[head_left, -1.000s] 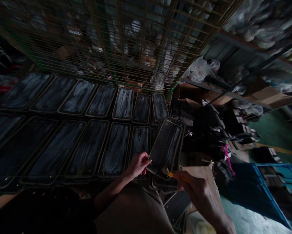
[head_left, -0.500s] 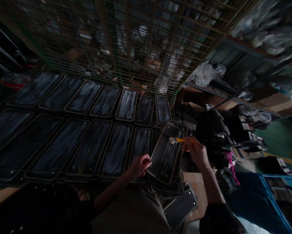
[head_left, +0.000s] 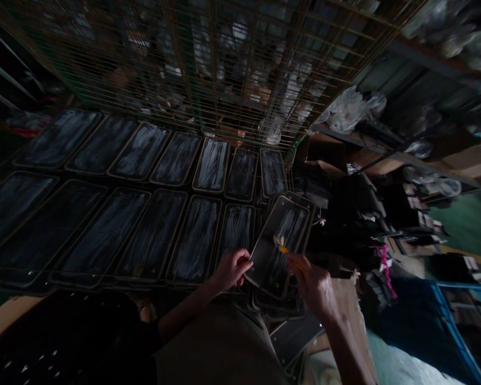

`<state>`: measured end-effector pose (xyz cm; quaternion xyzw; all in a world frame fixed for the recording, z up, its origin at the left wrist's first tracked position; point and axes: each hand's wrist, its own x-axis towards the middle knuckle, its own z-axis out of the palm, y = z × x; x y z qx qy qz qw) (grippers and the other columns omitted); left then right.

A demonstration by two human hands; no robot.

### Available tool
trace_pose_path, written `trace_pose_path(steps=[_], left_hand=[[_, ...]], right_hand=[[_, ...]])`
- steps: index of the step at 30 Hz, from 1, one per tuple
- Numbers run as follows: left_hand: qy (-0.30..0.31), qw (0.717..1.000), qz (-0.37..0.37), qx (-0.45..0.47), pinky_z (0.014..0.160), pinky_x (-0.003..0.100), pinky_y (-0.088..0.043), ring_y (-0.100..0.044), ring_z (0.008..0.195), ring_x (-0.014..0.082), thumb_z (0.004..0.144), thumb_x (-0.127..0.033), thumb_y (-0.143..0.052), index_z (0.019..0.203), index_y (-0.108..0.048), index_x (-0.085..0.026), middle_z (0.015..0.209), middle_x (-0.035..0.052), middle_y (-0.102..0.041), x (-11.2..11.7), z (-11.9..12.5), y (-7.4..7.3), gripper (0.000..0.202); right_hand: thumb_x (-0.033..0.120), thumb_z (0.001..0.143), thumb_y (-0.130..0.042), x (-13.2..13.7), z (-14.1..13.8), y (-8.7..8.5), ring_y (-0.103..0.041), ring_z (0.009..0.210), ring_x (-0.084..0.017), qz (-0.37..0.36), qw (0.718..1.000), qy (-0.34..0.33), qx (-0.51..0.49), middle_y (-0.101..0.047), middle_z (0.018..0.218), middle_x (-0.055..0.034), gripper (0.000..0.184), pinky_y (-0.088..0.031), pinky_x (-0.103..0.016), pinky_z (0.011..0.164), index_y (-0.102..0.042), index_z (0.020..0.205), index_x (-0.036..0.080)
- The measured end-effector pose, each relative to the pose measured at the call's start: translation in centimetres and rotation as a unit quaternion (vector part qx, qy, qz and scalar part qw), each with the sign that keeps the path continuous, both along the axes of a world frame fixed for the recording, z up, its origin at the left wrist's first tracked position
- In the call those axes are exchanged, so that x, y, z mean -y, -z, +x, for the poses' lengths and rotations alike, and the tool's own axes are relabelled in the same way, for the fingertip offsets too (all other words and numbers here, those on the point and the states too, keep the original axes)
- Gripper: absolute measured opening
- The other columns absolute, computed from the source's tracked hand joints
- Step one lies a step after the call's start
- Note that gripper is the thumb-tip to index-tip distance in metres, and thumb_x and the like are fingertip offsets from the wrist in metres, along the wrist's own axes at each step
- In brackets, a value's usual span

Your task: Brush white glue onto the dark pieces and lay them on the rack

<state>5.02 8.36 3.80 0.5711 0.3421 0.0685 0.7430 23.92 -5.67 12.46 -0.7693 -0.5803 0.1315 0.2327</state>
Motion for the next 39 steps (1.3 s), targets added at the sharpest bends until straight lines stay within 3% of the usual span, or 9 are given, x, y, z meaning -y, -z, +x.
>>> trace_pose_path(steps=[3, 7, 13, 17, 21, 23, 26, 30, 39], left_hand=[[-0.001, 1.0, 0.008, 0.005, 0.031, 0.014, -0.026, -0.045, 0.032, 0.0044, 0.083, -0.041, -0.057, 0.083, -0.049, -0.018, 0.061, -0.0066, -0.053, 0.0, -0.1, 0.0, 0.024], [0.016, 1.0, 0.001, 0.001, 0.031, 0.014, -0.027, -0.045, 0.031, 0.0058, 0.086, -0.043, -0.052, 0.083, -0.049, -0.018, 0.053, -0.0077, -0.05, 0.0, -0.3, 0.1, 0.025], [0.027, 0.999, 0.018, 0.021, 0.032, 0.014, -0.029, -0.045, 0.033, 0.0057, 0.086, -0.039, -0.051, 0.085, -0.05, -0.018, 0.053, -0.0076, -0.05, 0.1, -0.4, 0.5, 0.021], [0.033, 0.999, 0.02, -0.008, 0.032, 0.014, -0.028, -0.045, 0.032, 0.006, 0.084, -0.032, -0.05, 0.083, -0.052, -0.018, 0.05, -0.0081, -0.049, -0.3, -0.1, 0.0, 0.015], [0.034, 0.999, 0.008, -0.029, 0.033, 0.014, -0.028, -0.044, 0.031, 0.0069, 0.083, -0.034, -0.052, 0.083, -0.052, -0.018, 0.044, -0.0088, -0.048, -0.4, 0.0, -0.1, 0.016], [0.028, 0.999, 0.003, -0.025, 0.033, 0.014, -0.028, -0.044, 0.031, 0.0072, 0.083, -0.036, -0.053, 0.084, -0.053, -0.017, 0.044, -0.0087, -0.048, -0.4, -0.1, 0.1, 0.019], [0.013, 1.0, -0.001, -0.015, 0.034, 0.015, -0.027, -0.043, 0.032, 0.0072, 0.083, -0.037, -0.053, 0.085, -0.053, -0.017, 0.047, -0.0082, -0.048, -0.3, -0.3, 0.2, 0.02], [0.03, 0.999, 0.007, -0.033, 0.035, 0.016, -0.027, -0.04, 0.032, 0.007, 0.085, -0.034, -0.049, 0.08, -0.053, -0.018, 0.043, -0.0085, -0.045, -0.4, -0.1, -0.2, 0.018], [0.033, 0.998, 0.05, -0.013, 0.042, 0.018, -0.03, -0.042, 0.04, 0.0077, 0.082, -0.035, -0.051, 0.077, -0.051, -0.019, 0.052, -0.0078, -0.044, -0.5, 0.2, -0.3, 0.017]], right_hand=[[0.034, 0.102, -0.037, 2.8, -2.8, -1.2, -0.066, 0.063, -0.015, -0.043, 0.995, -0.007, -0.092, -0.069, 0.076, -0.0026, 0.03, -0.05, -0.023, 0.058, -0.06, 0.117, 0.021], [0.033, 0.102, -0.038, 4.7, -4.0, -2.4, -0.066, 0.07, -0.015, -0.082, 0.972, 0.025, -0.219, -0.068, 0.079, -0.0023, 0.028, -0.052, -0.024, 0.065, -0.058, 0.12, 0.022], [0.043, 0.1, -0.043, 1.5, -1.4, -1.8, -0.064, 0.059, -0.014, -0.053, 0.936, 0.052, -0.343, -0.066, 0.068, 0.0003, 0.03, -0.053, -0.024, 0.058, -0.06, 0.108, 0.019], [0.051, 0.096, -0.047, -2.0, 1.9, 0.0, -0.065, 0.056, -0.016, 0.027, 0.941, 0.106, -0.321, -0.067, 0.065, -0.0009, 0.036, -0.053, -0.026, 0.053, -0.06, 0.103, 0.018], [0.052, 0.095, -0.049, -2.8, 3.1, -0.6, -0.064, 0.055, -0.017, 0.112, 0.942, 0.165, -0.269, -0.067, 0.065, -0.0019, 0.037, -0.053, -0.027, 0.052, -0.06, 0.102, 0.018], [0.05, 0.096, -0.049, -2.2, 2.4, -1.5, -0.063, 0.054, -0.016, 0.101, 0.943, 0.168, -0.269, -0.066, 0.063, -0.0016, 0.035, -0.052, -0.026, 0.052, -0.061, 0.102, 0.018], [0.051, 0.096, -0.05, -0.9, 1.1, -1.9, -0.063, 0.052, -0.016, 0.018, 0.937, 0.131, -0.323, -0.066, 0.061, -0.0011, 0.036, -0.053, -0.026, 0.052, -0.061, 0.101, 0.017], [0.055, 0.093, -0.053, -1.0, 0.8, 0.1, -0.061, 0.047, -0.015, 0.005, 0.915, 0.14, -0.378, -0.064, 0.057, 0.0012, 0.038, -0.05, -0.024, 0.045, -0.06, 0.099, 0.018], [0.055, 0.093, -0.051, -6.3, 6.1, 2.9, -0.063, 0.05, -0.017, 0.182, 0.921, 0.224, -0.261, -0.067, 0.061, -0.0006, 0.04, -0.051, -0.026, 0.048, -0.061, 0.099, 0.017]])
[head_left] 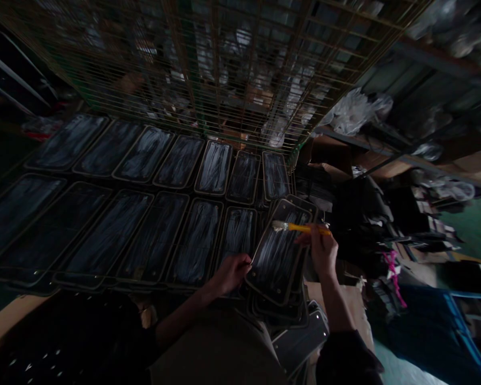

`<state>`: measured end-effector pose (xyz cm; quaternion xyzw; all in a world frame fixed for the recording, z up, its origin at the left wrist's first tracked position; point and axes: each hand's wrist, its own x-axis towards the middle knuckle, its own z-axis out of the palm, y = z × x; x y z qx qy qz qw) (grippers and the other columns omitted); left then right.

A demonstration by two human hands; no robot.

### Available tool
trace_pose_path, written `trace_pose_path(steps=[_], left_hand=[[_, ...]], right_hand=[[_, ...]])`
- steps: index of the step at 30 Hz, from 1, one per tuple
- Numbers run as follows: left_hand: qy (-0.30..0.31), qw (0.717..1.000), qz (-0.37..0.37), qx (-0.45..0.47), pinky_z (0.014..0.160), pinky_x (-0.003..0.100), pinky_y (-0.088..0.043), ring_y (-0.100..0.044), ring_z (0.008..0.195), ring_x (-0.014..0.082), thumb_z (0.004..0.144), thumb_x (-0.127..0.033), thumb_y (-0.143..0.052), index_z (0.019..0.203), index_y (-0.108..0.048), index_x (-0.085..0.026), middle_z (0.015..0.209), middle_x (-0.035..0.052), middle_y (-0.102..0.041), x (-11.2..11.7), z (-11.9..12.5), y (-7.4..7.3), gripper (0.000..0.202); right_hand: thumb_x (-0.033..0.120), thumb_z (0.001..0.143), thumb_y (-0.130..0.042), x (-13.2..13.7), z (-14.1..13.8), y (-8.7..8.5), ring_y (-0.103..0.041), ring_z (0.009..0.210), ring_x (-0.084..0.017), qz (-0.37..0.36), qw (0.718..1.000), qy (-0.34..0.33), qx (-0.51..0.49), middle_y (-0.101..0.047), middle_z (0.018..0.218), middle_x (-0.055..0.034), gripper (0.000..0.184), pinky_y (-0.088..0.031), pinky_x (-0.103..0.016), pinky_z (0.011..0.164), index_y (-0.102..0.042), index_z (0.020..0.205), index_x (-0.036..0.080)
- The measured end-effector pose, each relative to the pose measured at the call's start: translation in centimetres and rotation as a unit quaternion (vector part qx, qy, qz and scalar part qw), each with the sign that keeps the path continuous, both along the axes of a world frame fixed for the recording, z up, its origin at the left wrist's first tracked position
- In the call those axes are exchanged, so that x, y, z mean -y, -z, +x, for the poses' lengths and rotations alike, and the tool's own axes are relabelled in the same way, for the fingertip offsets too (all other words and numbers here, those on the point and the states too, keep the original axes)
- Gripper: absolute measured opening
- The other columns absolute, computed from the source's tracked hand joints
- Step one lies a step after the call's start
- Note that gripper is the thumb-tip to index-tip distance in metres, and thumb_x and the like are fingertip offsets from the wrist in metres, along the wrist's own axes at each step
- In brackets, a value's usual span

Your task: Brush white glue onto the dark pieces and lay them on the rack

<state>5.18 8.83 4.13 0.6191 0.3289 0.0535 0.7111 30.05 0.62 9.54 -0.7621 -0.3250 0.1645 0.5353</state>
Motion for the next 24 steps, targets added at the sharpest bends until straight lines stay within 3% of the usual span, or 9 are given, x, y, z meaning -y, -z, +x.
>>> trace_pose_path(steps=[6, 12, 18, 21, 24], left_hand=[[-0.002, 0.997, 0.075, 0.006, 0.052, 0.019, -0.031, -0.043, 0.053, 0.0088, 0.081, -0.032, -0.052, 0.073, -0.053, -0.017, 0.058, -0.005, -0.045, -0.1, -0.2, 0.5, 0.018], [-0.01, 0.998, 0.06, 0.007, 0.051, 0.019, -0.034, -0.046, 0.052, 0.0092, 0.081, -0.034, -0.052, 0.077, -0.054, -0.017, 0.06, -0.0047, -0.047, -0.1, -0.2, -0.1, 0.018], [0.004, 1.0, -0.005, -0.021, 0.039, 0.018, -0.03, -0.045, 0.038, 0.0076, 0.084, -0.035, -0.05, 0.084, -0.053, -0.019, 0.055, -0.0072, -0.047, 0.2, -0.2, 0.1, 0.017], [-0.005, 1.0, -0.006, -0.029, 0.038, 0.017, -0.029, -0.045, 0.036, 0.0069, 0.085, -0.033, -0.049, 0.083, -0.054, -0.018, 0.056, -0.0065, -0.05, 0.3, -0.1, 0.2, 0.016], [-0.009, 0.999, -0.018, -0.031, 0.037, 0.017, -0.03, -0.044, 0.035, 0.0063, 0.084, -0.033, -0.049, 0.081, -0.053, -0.018, 0.058, -0.0059, -0.052, 0.3, -0.1, 0.2, 0.016]], right_hand=[[0.046, 0.098, -0.045, -1.8, 1.5, 0.7, -0.067, 0.061, -0.017, 0.014, 0.989, 0.024, 0.145, -0.07, 0.071, -0.0019, 0.034, -0.054, -0.027, 0.059, -0.061, 0.107, 0.018], [0.038, 0.099, -0.044, -0.5, 0.1, 1.5, -0.071, 0.079, -0.018, -0.061, 0.961, -0.127, 0.239, -0.073, 0.09, -0.0046, 0.027, -0.056, -0.029, 0.073, -0.061, 0.112, 0.021], [0.032, 0.101, -0.045, 5.0, -3.6, 0.1, -0.07, 0.078, -0.015, -0.111, 0.96, -0.233, 0.108, -0.071, 0.086, -0.0013, 0.023, -0.056, -0.026, 0.074, -0.059, 0.116, 0.024], [0.031, 0.101, -0.043, 7.6, -5.5, -1.0, -0.068, 0.075, -0.014, -0.121, 0.96, -0.251, 0.007, -0.069, 0.083, -0.0012, 0.023, -0.055, -0.025, 0.069, -0.059, 0.116, 0.023], [0.033, 0.102, -0.042, 8.3, -6.2, -1.7, -0.066, 0.064, -0.014, -0.109, 0.962, -0.241, -0.074, -0.067, 0.073, 0.0001, 0.023, -0.055, -0.024, 0.061, -0.06, 0.111, 0.021]])
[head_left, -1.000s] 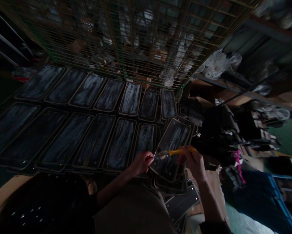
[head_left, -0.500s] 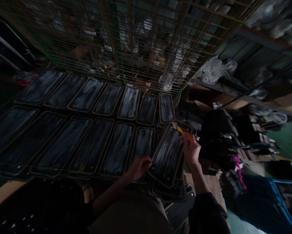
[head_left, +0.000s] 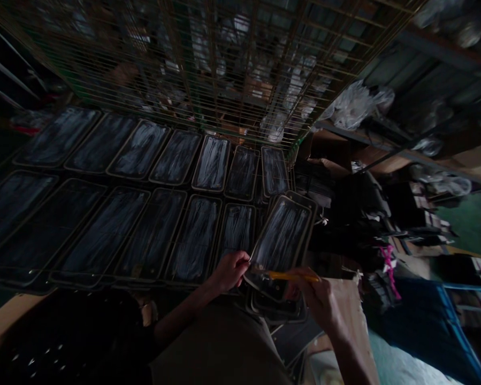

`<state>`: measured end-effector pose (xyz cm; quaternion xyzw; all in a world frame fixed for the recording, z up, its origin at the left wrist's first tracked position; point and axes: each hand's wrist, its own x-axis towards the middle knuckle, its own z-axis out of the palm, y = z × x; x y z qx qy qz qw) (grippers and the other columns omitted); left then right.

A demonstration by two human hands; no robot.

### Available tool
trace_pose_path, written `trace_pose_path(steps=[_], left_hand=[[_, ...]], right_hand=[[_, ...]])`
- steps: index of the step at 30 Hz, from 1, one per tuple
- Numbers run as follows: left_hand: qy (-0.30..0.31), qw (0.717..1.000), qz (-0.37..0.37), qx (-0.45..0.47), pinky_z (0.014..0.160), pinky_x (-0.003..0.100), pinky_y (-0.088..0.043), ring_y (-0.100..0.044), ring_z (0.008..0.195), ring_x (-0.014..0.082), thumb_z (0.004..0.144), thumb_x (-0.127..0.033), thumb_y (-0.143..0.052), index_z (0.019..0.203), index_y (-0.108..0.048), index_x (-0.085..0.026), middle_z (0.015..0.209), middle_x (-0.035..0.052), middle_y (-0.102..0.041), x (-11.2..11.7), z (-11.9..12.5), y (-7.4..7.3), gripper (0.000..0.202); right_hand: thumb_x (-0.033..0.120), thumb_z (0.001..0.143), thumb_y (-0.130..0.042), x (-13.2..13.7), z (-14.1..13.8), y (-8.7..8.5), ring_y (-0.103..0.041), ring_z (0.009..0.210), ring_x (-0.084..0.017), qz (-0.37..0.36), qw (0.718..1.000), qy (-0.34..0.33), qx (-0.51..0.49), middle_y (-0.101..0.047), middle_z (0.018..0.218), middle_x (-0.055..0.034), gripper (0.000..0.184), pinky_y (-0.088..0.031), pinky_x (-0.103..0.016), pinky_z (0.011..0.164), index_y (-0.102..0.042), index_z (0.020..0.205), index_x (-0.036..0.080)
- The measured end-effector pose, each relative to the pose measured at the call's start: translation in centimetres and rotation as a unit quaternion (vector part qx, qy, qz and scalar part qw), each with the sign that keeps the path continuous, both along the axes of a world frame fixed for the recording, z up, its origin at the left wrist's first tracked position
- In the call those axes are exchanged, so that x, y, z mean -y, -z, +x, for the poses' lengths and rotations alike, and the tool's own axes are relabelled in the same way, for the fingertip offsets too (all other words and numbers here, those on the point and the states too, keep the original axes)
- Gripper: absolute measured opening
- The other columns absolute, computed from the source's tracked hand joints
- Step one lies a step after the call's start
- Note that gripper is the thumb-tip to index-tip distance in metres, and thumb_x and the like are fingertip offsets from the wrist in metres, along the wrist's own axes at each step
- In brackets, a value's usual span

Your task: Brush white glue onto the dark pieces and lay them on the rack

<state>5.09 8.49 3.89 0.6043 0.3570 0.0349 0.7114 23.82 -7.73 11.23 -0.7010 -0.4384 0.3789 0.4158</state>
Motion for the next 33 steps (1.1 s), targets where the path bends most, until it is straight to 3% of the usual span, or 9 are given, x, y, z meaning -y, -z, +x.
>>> trace_pose_path(steps=[5, 10, 12, 16, 21, 25, 33], left_hand=[[0.008, 1.0, 0.012, 0.018, 0.039, 0.017, -0.032, -0.045, 0.038, 0.0069, 0.083, -0.038, -0.051, 0.081, -0.055, -0.018, 0.054, -0.0069, -0.049, -0.1, -0.1, 0.2, 0.02], [0.0, 1.0, 0.015, 0.022, 0.04, 0.018, -0.032, -0.044, 0.039, 0.0073, 0.082, -0.039, -0.052, 0.078, -0.053, -0.018, 0.054, -0.0065, -0.048, -0.1, 0.0, 0.1, 0.021], [0.001, 1.0, 0.023, 0.021, 0.04, 0.018, -0.032, -0.045, 0.04, 0.0078, 0.083, -0.039, -0.051, 0.079, -0.053, -0.018, 0.055, -0.0063, -0.048, 0.0, -0.1, 0.0, 0.021], [-0.019, 0.999, 0.038, 0.019, 0.042, 0.019, -0.033, -0.044, 0.042, 0.0084, 0.084, -0.04, -0.051, 0.08, -0.055, -0.018, 0.054, -0.0064, -0.046, 0.4, -0.2, 0.1, 0.023], [-0.054, 0.998, 0.043, 0.009, 0.042, 0.019, -0.033, -0.048, 0.043, 0.0087, 0.083, -0.043, -0.052, 0.075, -0.054, -0.017, 0.058, -0.0047, -0.048, 0.9, -0.2, 0.2, 0.028], [-0.059, 0.998, 0.013, 0.007, 0.038, 0.018, -0.032, -0.048, 0.038, 0.0093, 0.084, -0.047, -0.051, 0.076, -0.052, -0.018, 0.051, -0.0063, -0.046, 1.3, -0.1, -0.3, 0.03], [-0.08, 0.997, -0.004, -0.012, 0.033, 0.014, -0.029, -0.046, 0.033, 0.0075, 0.084, -0.041, -0.053, 0.082, -0.053, -0.017, 0.046, -0.0084, -0.045, 1.8, 0.3, -1.0, 0.025]], right_hand=[[0.043, 0.098, -0.047, -2.5, 3.2, 0.1, -0.064, 0.057, -0.016, 0.045, 0.993, 0.101, 0.041, -0.066, 0.066, 0.0, 0.027, -0.054, -0.027, 0.056, -0.061, 0.101, 0.02], [0.045, 0.097, -0.049, -5.6, 6.7, 0.4, -0.067, 0.061, -0.018, 0.114, 0.949, 0.217, 0.199, -0.068, 0.07, -0.0012, 0.031, -0.056, -0.03, 0.059, -0.061, 0.105, 0.018], [0.043, 0.098, -0.046, -6.8, 7.3, 0.8, -0.068, 0.066, -0.019, 0.135, 0.943, 0.206, 0.225, -0.069, 0.075, -0.0024, 0.031, -0.057, -0.031, 0.063, -0.06, 0.11, 0.019], [0.042, 0.098, -0.045, -8.5, 8.3, 2.3, -0.07, 0.074, -0.019, 0.122, 0.948, 0.118, 0.27, -0.072, 0.083, -0.0044, 0.031, -0.057, -0.033, 0.071, -0.062, 0.111, 0.02], [0.037, 0.099, -0.044, -7.1, 9.9, 3.4, -0.071, 0.076, -0.019, 0.1, 0.929, 0.121, 0.334, -0.073, 0.084, -0.0032, 0.028, -0.056, -0.03, 0.07, -0.063, 0.113, 0.021], [0.034, 0.1, -0.045, -4.2, 8.1, 2.8, -0.071, 0.078, -0.018, 0.088, 0.911, 0.117, 0.386, -0.073, 0.087, -0.0027, 0.025, -0.055, -0.028, 0.068, -0.063, 0.113, 0.022], [0.029, 0.099, -0.046, 3.5, -1.7, 0.1, -0.07, 0.072, -0.018, 0.018, 0.929, 0.056, 0.366, -0.072, 0.088, -0.003, 0.025, -0.054, -0.029, 0.064, -0.06, 0.12, 0.025]])
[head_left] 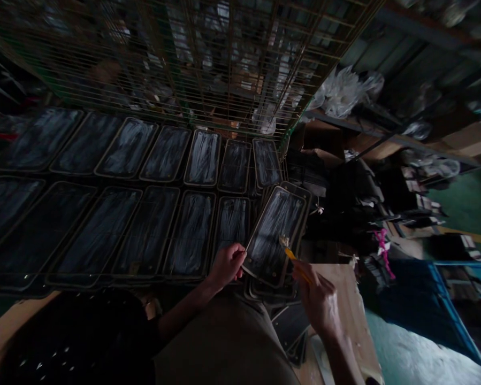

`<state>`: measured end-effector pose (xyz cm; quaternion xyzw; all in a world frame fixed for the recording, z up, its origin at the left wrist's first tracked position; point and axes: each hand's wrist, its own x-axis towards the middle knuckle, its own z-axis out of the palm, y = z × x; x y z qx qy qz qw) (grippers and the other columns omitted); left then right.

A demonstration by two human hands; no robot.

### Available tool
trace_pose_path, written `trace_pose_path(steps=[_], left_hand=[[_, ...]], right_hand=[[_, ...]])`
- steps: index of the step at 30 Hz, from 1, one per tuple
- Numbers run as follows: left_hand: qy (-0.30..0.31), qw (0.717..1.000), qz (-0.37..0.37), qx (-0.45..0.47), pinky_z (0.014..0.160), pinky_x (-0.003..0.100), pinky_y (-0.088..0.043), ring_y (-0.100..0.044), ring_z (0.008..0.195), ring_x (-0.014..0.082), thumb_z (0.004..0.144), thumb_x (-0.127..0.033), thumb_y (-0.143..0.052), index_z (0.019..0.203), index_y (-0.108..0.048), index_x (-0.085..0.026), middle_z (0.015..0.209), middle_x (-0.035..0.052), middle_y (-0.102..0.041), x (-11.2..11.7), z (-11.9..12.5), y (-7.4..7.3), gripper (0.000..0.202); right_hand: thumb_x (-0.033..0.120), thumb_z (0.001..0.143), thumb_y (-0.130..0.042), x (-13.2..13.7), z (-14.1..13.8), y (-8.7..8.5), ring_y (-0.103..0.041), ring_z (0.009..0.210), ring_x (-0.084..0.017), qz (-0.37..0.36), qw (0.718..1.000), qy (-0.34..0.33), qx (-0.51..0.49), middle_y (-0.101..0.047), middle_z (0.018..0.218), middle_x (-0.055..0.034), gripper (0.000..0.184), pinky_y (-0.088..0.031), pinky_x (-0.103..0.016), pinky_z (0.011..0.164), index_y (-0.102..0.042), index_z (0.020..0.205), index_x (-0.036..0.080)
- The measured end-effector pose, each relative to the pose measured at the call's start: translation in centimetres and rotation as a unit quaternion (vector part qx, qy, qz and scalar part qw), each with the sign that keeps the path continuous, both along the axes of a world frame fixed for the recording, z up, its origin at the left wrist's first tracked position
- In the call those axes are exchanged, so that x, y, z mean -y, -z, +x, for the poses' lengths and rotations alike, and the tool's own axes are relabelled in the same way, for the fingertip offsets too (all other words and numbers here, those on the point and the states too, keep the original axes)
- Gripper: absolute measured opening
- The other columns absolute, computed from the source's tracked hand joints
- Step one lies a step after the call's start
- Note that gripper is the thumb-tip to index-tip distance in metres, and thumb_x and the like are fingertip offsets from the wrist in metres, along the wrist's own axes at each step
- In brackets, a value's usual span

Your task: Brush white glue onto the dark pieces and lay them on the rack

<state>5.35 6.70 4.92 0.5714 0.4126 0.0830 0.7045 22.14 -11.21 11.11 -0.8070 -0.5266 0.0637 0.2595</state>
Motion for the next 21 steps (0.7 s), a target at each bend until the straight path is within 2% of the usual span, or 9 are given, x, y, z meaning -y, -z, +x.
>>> trace_pose_path(steps=[5, 8, 11, 14, 17, 21], left_hand=[[0.0, 1.0, -0.02, 0.021, 0.033, 0.014, -0.03, -0.047, 0.033, 0.0072, 0.083, -0.042, -0.055, 0.083, -0.054, -0.016, 0.047, -0.0075, -0.048, 0.0, -0.2, 0.4, 0.026], [0.004, 0.999, -0.021, 0.038, 0.032, 0.014, -0.03, -0.049, 0.034, 0.0078, 0.082, -0.042, -0.056, 0.082, -0.054, -0.016, 0.048, -0.0074, -0.049, -0.3, -0.4, 0.7, 0.026], [0.024, 0.998, -0.027, 0.057, 0.031, 0.015, -0.03, -0.049, 0.033, 0.0086, 0.08, -0.044, -0.058, 0.081, -0.054, -0.016, 0.046, -0.0072, -0.049, -0.7, -0.5, 1.0, 0.028], [0.054, 0.995, -0.047, 0.076, 0.032, 0.016, -0.033, -0.051, 0.034, 0.0098, 0.081, -0.047, -0.056, 0.081, -0.054, -0.016, 0.045, -0.0059, -0.052, -1.1, -0.6, 1.3, 0.031], [0.069, 0.991, -0.056, 0.097, 0.033, 0.016, -0.036, -0.053, 0.035, 0.0103, 0.081, -0.05, -0.055, 0.081, -0.053, -0.016, 0.048, -0.0039, -0.056, -1.4, -0.7, 1.7, 0.034], [0.071, 0.992, -0.048, 0.088, 0.033, 0.015, -0.036, -0.053, 0.034, 0.009, 0.081, -0.043, -0.056, 0.083, -0.053, -0.016, 0.047, -0.005, -0.056, -1.6, -0.8, 2.0, 0.028]], right_hand=[[0.023, 0.097, -0.048, 2.6, -5.1, -2.2, -0.069, 0.07, -0.018, 0.001, 0.999, 0.011, -0.046, -0.071, 0.088, -0.003, 0.028, -0.054, -0.027, 0.058, -0.061, 0.121, 0.027], [0.021, 0.097, -0.046, 2.8, -7.6, -3.6, -0.069, 0.066, -0.016, -0.009, 0.997, 0.005, -0.082, -0.072, 0.088, -0.003, 0.03, -0.054, -0.025, 0.057, -0.059, 0.124, 0.027], [0.022, 0.097, -0.047, 2.4, -9.3, -4.4, -0.069, 0.065, -0.016, -0.001, 0.993, 0.025, -0.114, -0.072, 0.084, -0.0022, 0.026, -0.054, -0.024, 0.056, -0.061, 0.118, 0.027], [0.026, 0.097, -0.046, 1.2, -10.3, -3.8, -0.069, 0.066, -0.018, 0.039, 0.984, 0.089, -0.151, -0.072, 0.079, -0.001, 0.023, -0.055, -0.026, 0.059, -0.061, 0.114, 0.027], [0.033, 0.098, -0.044, -0.4, -10.7, -2.2, -0.069, 0.065, -0.018, 0.075, 0.963, 0.148, -0.211, -0.071, 0.076, -0.0004, 0.022, -0.056, -0.027, 0.061, -0.06, 0.112, 0.025], [0.042, 0.099, -0.044, -1.4, -10.2, -0.6, -0.066, 0.056, -0.018, 0.104, 0.932, 0.231, -0.258, -0.068, 0.066, 0.0005, 0.027, -0.055, -0.027, 0.055, -0.061, 0.102, 0.022]])
